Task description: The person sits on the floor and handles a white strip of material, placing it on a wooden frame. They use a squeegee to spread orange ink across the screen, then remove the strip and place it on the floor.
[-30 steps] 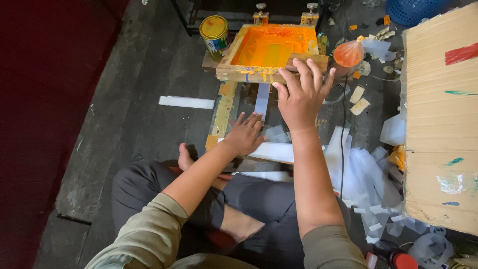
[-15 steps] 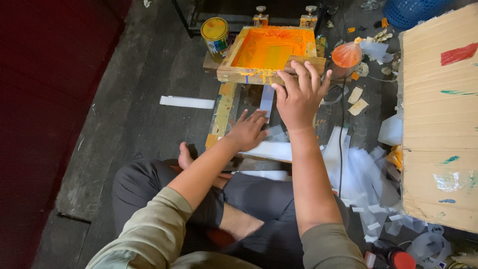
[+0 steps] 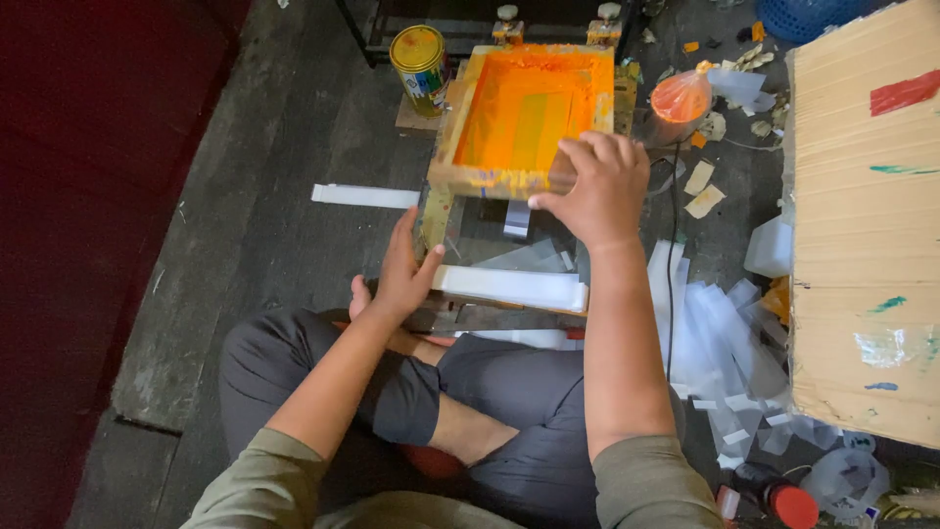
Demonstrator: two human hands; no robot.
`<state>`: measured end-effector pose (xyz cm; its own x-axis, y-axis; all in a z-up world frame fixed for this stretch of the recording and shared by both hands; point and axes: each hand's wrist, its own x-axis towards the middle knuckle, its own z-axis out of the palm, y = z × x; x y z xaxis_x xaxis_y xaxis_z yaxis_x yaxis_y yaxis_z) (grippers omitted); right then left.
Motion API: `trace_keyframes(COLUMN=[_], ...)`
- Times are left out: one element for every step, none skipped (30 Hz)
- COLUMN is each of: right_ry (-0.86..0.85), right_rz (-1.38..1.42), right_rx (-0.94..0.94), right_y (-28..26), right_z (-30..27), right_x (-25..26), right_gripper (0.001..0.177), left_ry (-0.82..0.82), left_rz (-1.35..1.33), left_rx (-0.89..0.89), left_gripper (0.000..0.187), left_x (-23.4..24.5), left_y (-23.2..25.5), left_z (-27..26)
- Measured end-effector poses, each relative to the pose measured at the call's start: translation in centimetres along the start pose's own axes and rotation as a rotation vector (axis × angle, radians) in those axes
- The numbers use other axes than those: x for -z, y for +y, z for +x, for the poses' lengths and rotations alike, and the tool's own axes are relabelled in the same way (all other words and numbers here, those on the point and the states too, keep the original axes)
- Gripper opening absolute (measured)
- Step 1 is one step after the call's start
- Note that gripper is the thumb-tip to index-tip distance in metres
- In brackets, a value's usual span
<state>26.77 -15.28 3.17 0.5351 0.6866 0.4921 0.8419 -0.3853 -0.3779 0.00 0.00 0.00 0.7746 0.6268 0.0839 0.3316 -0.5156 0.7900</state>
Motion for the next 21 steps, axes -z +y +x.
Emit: trace_keyframes(right_ry=[0.001, -0.064, -0.129, -0.128, -0.226, -0.325, -0.324, -0.368, -0.411, -0.41, -0.447, -0.483, -0.487, -0.554, -0.618, -0.619, -0.683, -0.746, -0.751, -0.747, -0.743], right_rz=[-0.001, -0.032, -0.062, -0.064, -0.065, -0.065, -0.071, -0.076, -0.08, -0.085, -0.081, -0.078, -0.078, -0.049, -0.018, -0.018, -0.094, -0.171, -0.173, -0.179, -0.183], right_rx=[0.002, -0.02, -0.043, -0.042, -0.069, -0.096, -0.097, -0.1, -0.102, -0.102, -0.138, -0.175, -0.17, -0.238, -0.307, -0.304, -0.297, -0.29, -0.294, -0.269, -0.245], right_y=[0.1, 0.1, 0.2, 0.3, 0.5, 0.6, 0.9, 1.2, 1.5, 1.6, 1.5, 1.5, 1.5, 1.4, 1.5, 1.8, 2.2, 2.6, 2.8, 2.9, 3.1], right_z=[-0.2, -0.5, -0.7, -1.0, -1.4, -1.8, -2.1, -2.4, -2.7, -2.6, -2.4, -2.3, -2.2, -2.0, -1.8, -1.5, -1.3, -1.0, -1.2, -1.3, -1.5], right_x=[-0.6, -1.1, -1.7, -2.2, -2.7, -3.1, -3.8, -4.6, -5.3, -5.1, -4.9, -4.8, -4.9, -4.9, -5.0, -5.4, -5.7, -6.1, -6.3, -6.7, -7.0], right_gripper=[0.074, 0.081, 0.088, 0.088, 0.089, 0.089, 0.089, 0.09, 0.09, 0.09, 0.096, 0.103, 0.103, 0.112, 0.123, 0.123, 0.119, 0.115, 0.115, 0.105, 0.096], left_ry=[0.001, -0.047, -0.097, -0.097, -0.109, -0.121, -0.123, -0.121, -0.117, -0.117, -0.115, -0.112, -0.109, -0.122, -0.136, -0.134, -0.162, -0.191, -0.196, -0.196, -0.198], left_rz=[-0.001, -0.098, -0.194, -0.195, -0.201, -0.208, -0.213, -0.219, -0.224, -0.229, -0.221, -0.213, -0.215, -0.175, -0.133, -0.132, -0.084, -0.035, -0.038, 0.007, 0.053], left_rx=[-0.001, 0.073, 0.147, 0.146, 0.155, 0.164, 0.161, 0.167, 0.172, 0.17, 0.173, 0.176, 0.18, 0.166, 0.149, 0.151, 0.108, 0.065, 0.068, 0.048, 0.029], left_gripper=[0.07, 0.072, 0.074, 0.074, 0.073, 0.072, 0.072, 0.071, 0.07, 0.07, 0.07, 0.071, 0.071, 0.072, 0.074, 0.074, 0.074, 0.074, 0.074, 0.075, 0.076], left_x=[0.0, 0.1, 0.1, 0.0, -0.1, -0.3, -0.4, -0.6, -0.7, -1.0, -1.2, -1.4, -1.4, -1.4, -1.5, -1.6, -1.9, -2.2, -2.2, -2.2, -2.2], left_y=[-0.2, -0.3, -0.5, -0.8, -1.0, -1.3, -1.2, -1.1, -1.1, -1.2, -1.3, -1.5, -1.7, -1.8, -2.0, -2.7, -3.3, -4.0, -3.7, -3.4, -3.1], left_z=[-0.2, -0.5, -0.7, -0.8, -0.8, -0.9, -0.9, -1.0, -0.9, -0.8, -0.8, -0.7, -0.6, -0.5, -0.3, -0.2, 0.0, 0.2, 0.2, 0.3, 0.4])
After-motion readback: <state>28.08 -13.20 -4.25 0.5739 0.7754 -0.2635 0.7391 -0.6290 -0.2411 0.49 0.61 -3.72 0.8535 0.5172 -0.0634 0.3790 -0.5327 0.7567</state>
